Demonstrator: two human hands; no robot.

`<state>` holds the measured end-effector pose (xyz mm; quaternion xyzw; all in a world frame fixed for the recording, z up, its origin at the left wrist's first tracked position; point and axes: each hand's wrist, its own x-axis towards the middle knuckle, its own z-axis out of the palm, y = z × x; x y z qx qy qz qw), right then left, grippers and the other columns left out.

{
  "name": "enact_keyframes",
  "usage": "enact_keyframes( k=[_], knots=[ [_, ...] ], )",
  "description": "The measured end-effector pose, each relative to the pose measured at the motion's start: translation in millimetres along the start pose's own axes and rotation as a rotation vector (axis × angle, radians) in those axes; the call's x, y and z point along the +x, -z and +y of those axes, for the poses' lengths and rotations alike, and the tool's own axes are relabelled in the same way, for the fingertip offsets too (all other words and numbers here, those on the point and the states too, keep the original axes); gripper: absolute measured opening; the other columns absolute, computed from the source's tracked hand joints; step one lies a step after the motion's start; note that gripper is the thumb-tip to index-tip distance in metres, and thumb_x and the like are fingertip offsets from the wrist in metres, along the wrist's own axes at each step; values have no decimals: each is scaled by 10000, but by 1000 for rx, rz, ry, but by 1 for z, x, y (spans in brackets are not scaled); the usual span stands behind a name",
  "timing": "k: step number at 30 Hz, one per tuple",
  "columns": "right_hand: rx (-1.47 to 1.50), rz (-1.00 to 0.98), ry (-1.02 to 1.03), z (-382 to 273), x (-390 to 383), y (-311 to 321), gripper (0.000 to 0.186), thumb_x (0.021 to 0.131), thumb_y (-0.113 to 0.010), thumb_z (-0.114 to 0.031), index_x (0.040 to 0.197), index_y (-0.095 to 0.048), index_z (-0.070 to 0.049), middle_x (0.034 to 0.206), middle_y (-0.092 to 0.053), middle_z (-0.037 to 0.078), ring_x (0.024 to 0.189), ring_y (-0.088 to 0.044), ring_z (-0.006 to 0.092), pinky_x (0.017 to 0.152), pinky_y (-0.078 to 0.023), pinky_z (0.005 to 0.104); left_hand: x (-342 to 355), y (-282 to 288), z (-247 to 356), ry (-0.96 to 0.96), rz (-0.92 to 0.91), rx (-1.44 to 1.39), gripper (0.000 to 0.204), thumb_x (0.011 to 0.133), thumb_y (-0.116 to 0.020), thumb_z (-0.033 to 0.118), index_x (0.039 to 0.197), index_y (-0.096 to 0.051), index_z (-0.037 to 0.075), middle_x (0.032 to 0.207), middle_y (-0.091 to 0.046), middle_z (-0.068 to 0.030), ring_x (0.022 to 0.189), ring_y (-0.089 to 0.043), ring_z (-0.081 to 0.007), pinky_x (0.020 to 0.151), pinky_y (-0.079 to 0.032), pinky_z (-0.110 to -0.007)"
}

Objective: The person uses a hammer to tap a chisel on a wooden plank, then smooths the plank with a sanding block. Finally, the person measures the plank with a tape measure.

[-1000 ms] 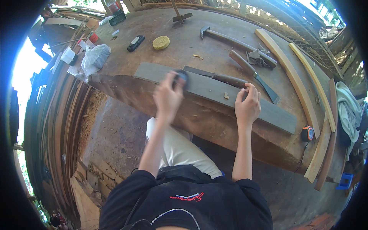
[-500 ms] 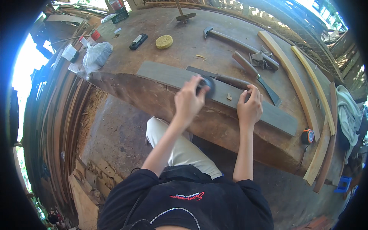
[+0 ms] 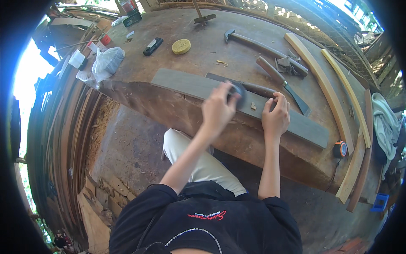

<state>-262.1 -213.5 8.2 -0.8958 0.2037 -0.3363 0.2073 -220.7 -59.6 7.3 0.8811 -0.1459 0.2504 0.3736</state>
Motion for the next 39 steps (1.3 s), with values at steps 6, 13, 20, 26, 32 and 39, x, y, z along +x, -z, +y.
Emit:
enact_keyframes(
  k=[6, 13, 20, 26, 32, 39],
  knots=[
    [20, -1, 14, 5, 1, 1, 181, 859, -533, -161, 1029, -563, -106, 887, -616, 44, 886, -599, 229, 740, -490, 388, 22, 18, -29, 55, 21, 74, 315, 843, -640, 316, 1043, -597, 75, 1024, -657, -104, 892, -646, -308, 737, -516, -424],
    [18, -9, -3, 0, 0, -2, 153, 861, -535, -155, 1003, -558, -102, 886, -617, 44, 888, -600, 224, 730, -494, 383, 62, 49, -84, 356, 150, 442, 303, 876, -590, 346, 1035, -579, 88, 890, -655, -120, 817, -649, -302, 696, -511, -418],
    [24, 2, 18, 3, 0, -3, 166, 861, -536, -158, 1016, -562, -107, 887, -619, 37, 892, -599, 221, 734, -494, 380, -1, -5, 10, -100, 21, 57, 355, 852, -633, 329, 1088, -596, 66, 1028, -656, -155, 888, -653, -331, 734, -530, -413],
    [23, 8, 12, 4, 1, 2, 159, 859, -540, -150, 1010, -561, -105, 870, -613, 29, 887, -599, 219, 733, -495, 381, 52, 67, -85, 307, 124, 387, 375, 875, -584, 394, 1086, -612, 86, 884, -682, -157, 813, -663, -348, 709, -515, -444],
    [9, 14, -2, 3, 0, -4, 155, 860, -537, -153, 1007, -562, -108, 861, -610, 28, 883, -598, 222, 731, -492, 385, 40, 43, -59, 255, 119, 361, 375, 886, -566, 394, 1099, -608, 87, 858, -670, -170, 803, -658, -350, 706, -508, -451],
    [1, 0, -2, 6, 1, 0, 163, 863, -532, -164, 1012, -570, -111, 887, -615, 34, 899, -598, 224, 737, -490, 387, -6, 21, -1, -61, -136, -24, 366, 807, -685, 283, 1073, -594, 50, 1063, -647, -109, 910, -648, -294, 754, -539, -382]
  ],
)
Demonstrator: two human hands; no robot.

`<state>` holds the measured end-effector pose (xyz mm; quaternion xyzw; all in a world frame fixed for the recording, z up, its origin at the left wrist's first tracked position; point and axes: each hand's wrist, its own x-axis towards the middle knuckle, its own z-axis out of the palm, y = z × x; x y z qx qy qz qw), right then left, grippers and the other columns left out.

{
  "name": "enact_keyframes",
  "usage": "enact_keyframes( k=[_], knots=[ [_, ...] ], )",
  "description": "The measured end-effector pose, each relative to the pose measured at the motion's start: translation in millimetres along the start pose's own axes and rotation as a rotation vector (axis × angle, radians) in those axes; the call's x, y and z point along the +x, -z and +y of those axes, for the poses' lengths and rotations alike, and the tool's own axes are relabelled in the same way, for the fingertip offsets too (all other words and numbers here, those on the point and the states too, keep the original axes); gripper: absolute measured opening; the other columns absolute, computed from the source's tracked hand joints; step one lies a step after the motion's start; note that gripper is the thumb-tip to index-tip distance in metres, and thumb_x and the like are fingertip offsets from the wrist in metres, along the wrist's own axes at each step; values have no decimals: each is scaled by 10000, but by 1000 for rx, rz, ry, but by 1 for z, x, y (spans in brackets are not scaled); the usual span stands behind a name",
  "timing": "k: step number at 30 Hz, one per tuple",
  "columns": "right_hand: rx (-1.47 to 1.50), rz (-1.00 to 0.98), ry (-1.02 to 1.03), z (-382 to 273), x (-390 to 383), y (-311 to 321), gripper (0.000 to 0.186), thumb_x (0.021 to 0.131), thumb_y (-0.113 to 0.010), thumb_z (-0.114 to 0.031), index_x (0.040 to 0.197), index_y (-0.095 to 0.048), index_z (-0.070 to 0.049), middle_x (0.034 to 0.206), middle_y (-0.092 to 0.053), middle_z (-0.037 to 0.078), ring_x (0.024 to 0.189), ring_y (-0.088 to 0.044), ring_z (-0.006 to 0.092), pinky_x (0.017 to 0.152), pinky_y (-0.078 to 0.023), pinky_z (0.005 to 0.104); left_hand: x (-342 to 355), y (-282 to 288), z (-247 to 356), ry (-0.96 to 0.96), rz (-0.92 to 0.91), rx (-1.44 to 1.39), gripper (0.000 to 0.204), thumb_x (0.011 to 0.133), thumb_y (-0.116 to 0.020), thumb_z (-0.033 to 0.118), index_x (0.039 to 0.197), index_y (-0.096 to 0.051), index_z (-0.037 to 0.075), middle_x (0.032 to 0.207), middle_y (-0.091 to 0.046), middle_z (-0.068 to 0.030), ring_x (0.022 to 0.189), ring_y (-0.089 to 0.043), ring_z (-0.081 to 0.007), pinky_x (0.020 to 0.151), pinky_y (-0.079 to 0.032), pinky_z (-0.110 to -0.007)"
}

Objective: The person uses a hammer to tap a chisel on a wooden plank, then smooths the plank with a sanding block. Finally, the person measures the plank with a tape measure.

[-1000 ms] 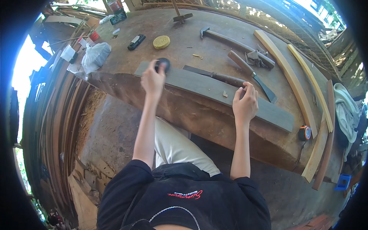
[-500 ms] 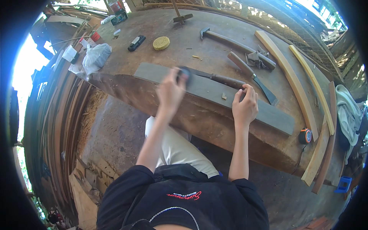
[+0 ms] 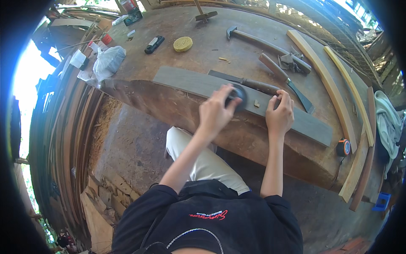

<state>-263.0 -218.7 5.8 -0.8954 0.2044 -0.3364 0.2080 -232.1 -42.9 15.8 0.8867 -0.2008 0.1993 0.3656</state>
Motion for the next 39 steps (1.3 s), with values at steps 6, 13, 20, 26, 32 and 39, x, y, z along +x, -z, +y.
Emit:
enact_keyframes(
  k=[6, 13, 20, 26, 32, 39],
  knots=[
    [2, 15, 17, -5, -1, -3, 155, 859, -538, -159, 1003, -570, -110, 900, -620, 28, 910, -600, 217, 739, -495, 380, 40, 84, -126, 460, 336, 509, 385, 890, -554, 425, 1073, -605, 90, 888, -677, -149, 788, -668, -330, 689, -524, -432],
    [-17, 4, -4, -5, 0, -1, 149, 858, -538, -158, 997, -569, -113, 902, -623, 26, 902, -602, 217, 738, -496, 378, 12, 0, -22, 84, 214, 88, 330, 852, -628, 324, 1069, -598, 79, 980, -650, -110, 877, -645, -314, 741, -520, -427],
    [11, 16, 17, -1, 0, 0, 144, 857, -542, -159, 992, -564, -114, 893, -620, 32, 895, -601, 218, 725, -498, 379, 36, 34, -54, 223, 99, 215, 291, 899, -559, 341, 1058, -578, 98, 930, -661, -133, 850, -646, -323, 678, -510, -447],
    [1, 10, 1, -6, -1, -4, 139, 855, -546, -157, 986, -560, -112, 896, -624, 34, 894, -602, 220, 722, -498, 382, 59, 60, -112, 458, 299, 450, 309, 890, -562, 362, 1059, -606, 108, 860, -678, -146, 790, -665, -331, 683, -513, -455],
    [-7, 7, 32, -4, 0, -4, 129, 856, -545, -160, 973, -564, -109, 896, -623, 31, 894, -600, 222, 724, -497, 379, 12, -30, 7, -86, 169, 73, 349, 841, -645, 333, 1090, -596, 93, 1030, -659, -149, 881, -651, -342, 743, -529, -414],
    [4, 11, 0, -1, -1, -2, 118, 858, -543, -166, 955, -563, -102, 886, -616, 28, 890, -594, 222, 721, -495, 378, 61, 64, -101, 410, 228, 420, 341, 886, -565, 390, 1093, -605, 121, 876, -685, -156, 811, -668, -346, 709, -513, -455]
  ],
)
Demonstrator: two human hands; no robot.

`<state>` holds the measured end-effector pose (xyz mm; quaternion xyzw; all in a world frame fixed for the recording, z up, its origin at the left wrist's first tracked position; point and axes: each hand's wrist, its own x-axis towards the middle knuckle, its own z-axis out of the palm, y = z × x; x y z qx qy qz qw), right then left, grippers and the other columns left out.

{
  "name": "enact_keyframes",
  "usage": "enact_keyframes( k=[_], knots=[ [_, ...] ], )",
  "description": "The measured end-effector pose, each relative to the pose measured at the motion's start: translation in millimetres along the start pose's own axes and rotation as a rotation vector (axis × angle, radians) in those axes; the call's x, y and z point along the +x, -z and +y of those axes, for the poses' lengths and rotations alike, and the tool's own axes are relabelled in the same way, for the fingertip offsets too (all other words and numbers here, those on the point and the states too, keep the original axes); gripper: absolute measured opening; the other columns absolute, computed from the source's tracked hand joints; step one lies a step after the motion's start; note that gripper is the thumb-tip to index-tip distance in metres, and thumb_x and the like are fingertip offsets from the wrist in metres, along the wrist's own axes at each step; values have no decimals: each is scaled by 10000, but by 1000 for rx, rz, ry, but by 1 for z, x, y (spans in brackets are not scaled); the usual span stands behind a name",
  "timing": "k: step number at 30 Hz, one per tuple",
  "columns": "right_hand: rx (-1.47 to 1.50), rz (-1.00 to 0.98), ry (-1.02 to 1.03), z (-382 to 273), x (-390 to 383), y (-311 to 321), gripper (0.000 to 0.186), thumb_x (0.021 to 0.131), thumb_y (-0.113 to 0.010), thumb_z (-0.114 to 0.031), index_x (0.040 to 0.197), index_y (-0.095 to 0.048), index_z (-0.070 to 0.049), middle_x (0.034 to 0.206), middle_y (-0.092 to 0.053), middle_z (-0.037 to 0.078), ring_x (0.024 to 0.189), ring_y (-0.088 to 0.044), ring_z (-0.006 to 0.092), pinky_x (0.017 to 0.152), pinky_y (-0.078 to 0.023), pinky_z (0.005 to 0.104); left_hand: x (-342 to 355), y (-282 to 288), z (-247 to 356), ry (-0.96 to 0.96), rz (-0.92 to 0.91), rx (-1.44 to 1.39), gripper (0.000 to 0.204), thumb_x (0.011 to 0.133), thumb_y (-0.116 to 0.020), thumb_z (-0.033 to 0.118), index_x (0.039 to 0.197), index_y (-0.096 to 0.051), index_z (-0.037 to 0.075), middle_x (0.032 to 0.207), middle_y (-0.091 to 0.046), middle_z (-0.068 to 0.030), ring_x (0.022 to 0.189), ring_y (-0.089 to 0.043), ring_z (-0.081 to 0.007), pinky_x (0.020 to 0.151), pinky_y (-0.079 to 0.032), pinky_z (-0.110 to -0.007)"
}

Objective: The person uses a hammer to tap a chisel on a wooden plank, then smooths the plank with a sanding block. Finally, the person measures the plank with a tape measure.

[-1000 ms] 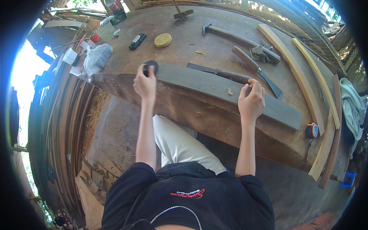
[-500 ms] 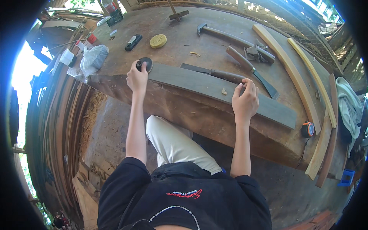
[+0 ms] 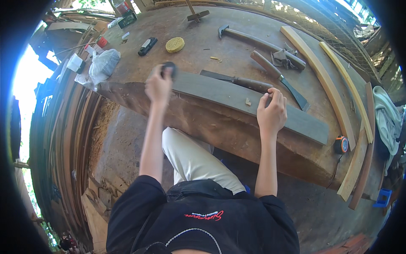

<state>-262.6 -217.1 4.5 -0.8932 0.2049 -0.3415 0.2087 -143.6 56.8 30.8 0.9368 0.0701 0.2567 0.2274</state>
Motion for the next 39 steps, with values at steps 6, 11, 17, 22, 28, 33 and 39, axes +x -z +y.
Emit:
enact_keyframes(
  k=[6, 11, 17, 22, 28, 33, 39],
  knots=[
    [9, -1, 15, -6, 1, -2, 109, 860, -541, -166, 945, -560, -101, 887, -612, 30, 886, -593, 224, 718, -495, 378, -5, -9, -1, -1, 101, -35, 306, 867, -595, 385, 1014, -637, 120, 820, -683, -146, 760, -665, -351, 661, -512, -450],
    [10, -6, 33, -2, 0, 0, 114, 862, -539, -164, 952, -570, -100, 895, -613, 34, 890, -592, 225, 718, -496, 375, -103, -26, 97, -403, -89, -342, 346, 839, -640, 367, 1079, -622, 119, 1036, -655, -166, 895, -644, -374, 762, -513, -431],
    [39, -16, 32, 2, -1, 2, 116, 866, -539, -168, 951, -573, -97, 894, -614, 35, 895, -591, 224, 718, -498, 371, -15, -6, 15, -28, -102, -70, 363, 845, -616, 418, 1078, -648, 141, 931, -694, -138, 851, -658, -367, 724, -515, -427],
    [19, -1, 26, -7, -1, -1, 111, 865, -542, -170, 944, -572, -98, 894, -615, 33, 899, -591, 222, 721, -499, 372, 5, -3, -34, 69, 203, 66, 351, 870, -579, 411, 1035, -644, 108, 865, -689, -153, 795, -669, -341, 690, -514, -456],
    [9, 4, 27, -3, -3, 3, 105, 868, -538, -175, 935, -572, -102, 890, -612, 27, 902, -586, 222, 725, -496, 376, -109, -15, 94, -420, -114, -394, 363, 829, -664, 338, 1101, -634, 100, 1053, -660, -151, 949, -639, -338, 819, -501, -402],
    [-3, -20, 32, 2, -2, 4, 103, 870, -535, -182, 925, -572, -103, 877, -602, 29, 887, -583, 224, 712, -495, 376, -51, -5, 37, -264, -66, -275, 314, 868, -602, 362, 1052, -627, 108, 918, -680, -134, 798, -662, -333, 700, -519, -410],
    [-13, 2, 37, -7, -3, -1, 99, 869, -539, -189, 898, -565, -98, 864, -595, 36, 868, -579, 229, 698, -493, 383, 7, -3, -25, 45, 156, 81, 342, 866, -589, 408, 1043, -642, 120, 842, -685, -153, 768, -671, -328, 663, -513, -428]
  ],
)
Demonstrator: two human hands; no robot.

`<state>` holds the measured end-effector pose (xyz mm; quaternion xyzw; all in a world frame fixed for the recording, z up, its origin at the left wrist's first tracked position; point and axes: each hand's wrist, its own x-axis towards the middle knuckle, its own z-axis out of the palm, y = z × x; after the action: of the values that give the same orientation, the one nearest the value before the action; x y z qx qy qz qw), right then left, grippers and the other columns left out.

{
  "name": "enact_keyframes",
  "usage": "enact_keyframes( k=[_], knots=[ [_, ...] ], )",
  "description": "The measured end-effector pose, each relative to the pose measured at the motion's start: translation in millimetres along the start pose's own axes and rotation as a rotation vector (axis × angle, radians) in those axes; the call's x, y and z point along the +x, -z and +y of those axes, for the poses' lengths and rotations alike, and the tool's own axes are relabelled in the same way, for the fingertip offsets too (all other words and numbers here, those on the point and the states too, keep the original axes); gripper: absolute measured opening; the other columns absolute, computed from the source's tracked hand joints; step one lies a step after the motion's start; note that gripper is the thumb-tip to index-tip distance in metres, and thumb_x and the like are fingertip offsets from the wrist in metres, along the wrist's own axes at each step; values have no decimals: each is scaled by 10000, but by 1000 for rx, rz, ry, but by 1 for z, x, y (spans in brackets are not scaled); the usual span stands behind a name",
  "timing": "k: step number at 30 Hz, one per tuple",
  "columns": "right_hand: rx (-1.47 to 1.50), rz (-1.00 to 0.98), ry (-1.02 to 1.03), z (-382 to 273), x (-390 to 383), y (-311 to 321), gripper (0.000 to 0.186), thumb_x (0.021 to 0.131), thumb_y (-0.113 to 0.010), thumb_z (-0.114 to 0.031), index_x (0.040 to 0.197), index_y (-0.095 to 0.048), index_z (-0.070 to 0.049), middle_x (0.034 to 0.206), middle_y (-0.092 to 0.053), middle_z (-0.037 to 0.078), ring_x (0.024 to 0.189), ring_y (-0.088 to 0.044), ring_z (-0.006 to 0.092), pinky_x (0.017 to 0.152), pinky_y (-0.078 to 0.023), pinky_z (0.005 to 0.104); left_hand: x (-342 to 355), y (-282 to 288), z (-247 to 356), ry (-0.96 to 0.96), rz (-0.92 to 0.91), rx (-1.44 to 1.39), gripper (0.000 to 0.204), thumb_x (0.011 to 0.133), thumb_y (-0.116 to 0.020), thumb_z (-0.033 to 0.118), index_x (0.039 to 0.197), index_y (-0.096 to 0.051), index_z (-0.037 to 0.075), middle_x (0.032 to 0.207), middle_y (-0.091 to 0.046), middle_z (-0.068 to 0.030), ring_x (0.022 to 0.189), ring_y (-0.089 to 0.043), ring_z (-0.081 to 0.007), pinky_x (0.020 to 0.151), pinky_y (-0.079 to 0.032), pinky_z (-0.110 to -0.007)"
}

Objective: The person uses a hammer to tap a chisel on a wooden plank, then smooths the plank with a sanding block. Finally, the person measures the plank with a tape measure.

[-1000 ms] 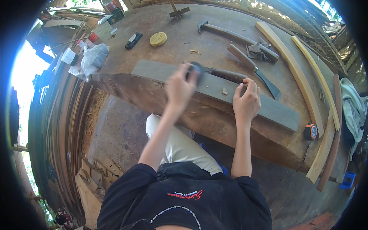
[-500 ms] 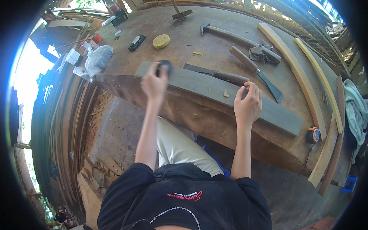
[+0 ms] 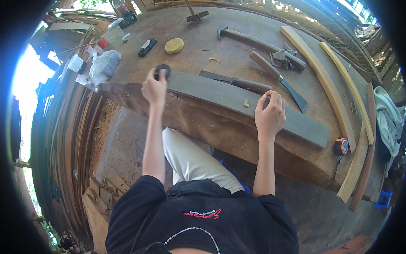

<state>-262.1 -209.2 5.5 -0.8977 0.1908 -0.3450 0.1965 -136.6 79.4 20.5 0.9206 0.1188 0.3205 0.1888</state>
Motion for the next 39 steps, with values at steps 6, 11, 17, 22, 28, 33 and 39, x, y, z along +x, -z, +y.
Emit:
enact_keyframes(
  k=[6, 11, 17, 22, 28, 33, 39],
  knots=[
    [105, 2, 31, 5, 2, 7, 146, 885, -542, -213, 926, -593, -82, 909, -608, 65, 909, -579, 268, 779, -471, 383, -131, 5, 116, -330, -269, -476, 461, 834, -633, 428, 1155, -608, 98, 1114, -644, -158, 1005, -624, -358, 865, -497, -411],
    [519, -101, 118, 9, -3, 15, 290, 901, -558, -254, 1112, -611, -62, 1116, -615, 123, 1067, -558, 307, 934, -419, 373, -131, 10, 120, -349, -341, -530, 415, 868, -598, 372, 1161, -591, 79, 1146, -622, -164, 1063, -590, -349, 936, -462, -408],
    [440, -182, 376, -20, -11, 4, 393, 878, -610, -245, 1216, -565, -49, 1213, -583, 160, 1153, -534, 312, 971, -408, 387, -134, 20, 128, -369, -617, -727, 360, 865, -539, 135, 1201, -547, 5, 1158, -610, -181, 1072, -586, -340, 964, -448, -402],
    [345, -259, 78, -9, -10, 23, 308, 850, -646, -224, 1118, -614, -76, 1060, -649, 162, 977, -624, 329, 840, -483, 390, -104, -14, 101, -580, -187, -588, 283, 897, -480, 122, 1145, -585, 37, 1167, -612, -141, 1133, -553, -303, 1019, -392, -379],
    [88, -38, -171, 63, -3, 56, 298, 821, -665, -261, 1051, -627, -74, 1012, -655, 194, 921, -651, 336, 800, -511, 413, -87, -26, 78, -593, -144, -449, 221, 908, -463, 144, 1009, -634, 48, 1080, -641, -103, 1083, -582, -261, 969, -415, -350],
    [147, -33, -67, 7, -7, 19, 287, 825, -662, -281, 1026, -621, -79, 995, -661, 168, 925, -640, 353, 787, -507, 416, -91, -29, 84, -606, -113, -456, 215, 900, -463, 128, 999, -640, 56, 1057, -644, -91, 1041, -595, -254, 936, -431, -351],
    [58, -5, -140, 59, 1, 59, 248, 839, -638, -270, 1016, -659, -97, 959, -679, 169, 904, -659, 336, 787, -512, 398, -86, -26, 73, -607, -109, -426, 216, 908, -453, 128, 996, -640, 64, 1059, -639, -91, 1006, -601, -257, 920, -437, -351]
  ],
)
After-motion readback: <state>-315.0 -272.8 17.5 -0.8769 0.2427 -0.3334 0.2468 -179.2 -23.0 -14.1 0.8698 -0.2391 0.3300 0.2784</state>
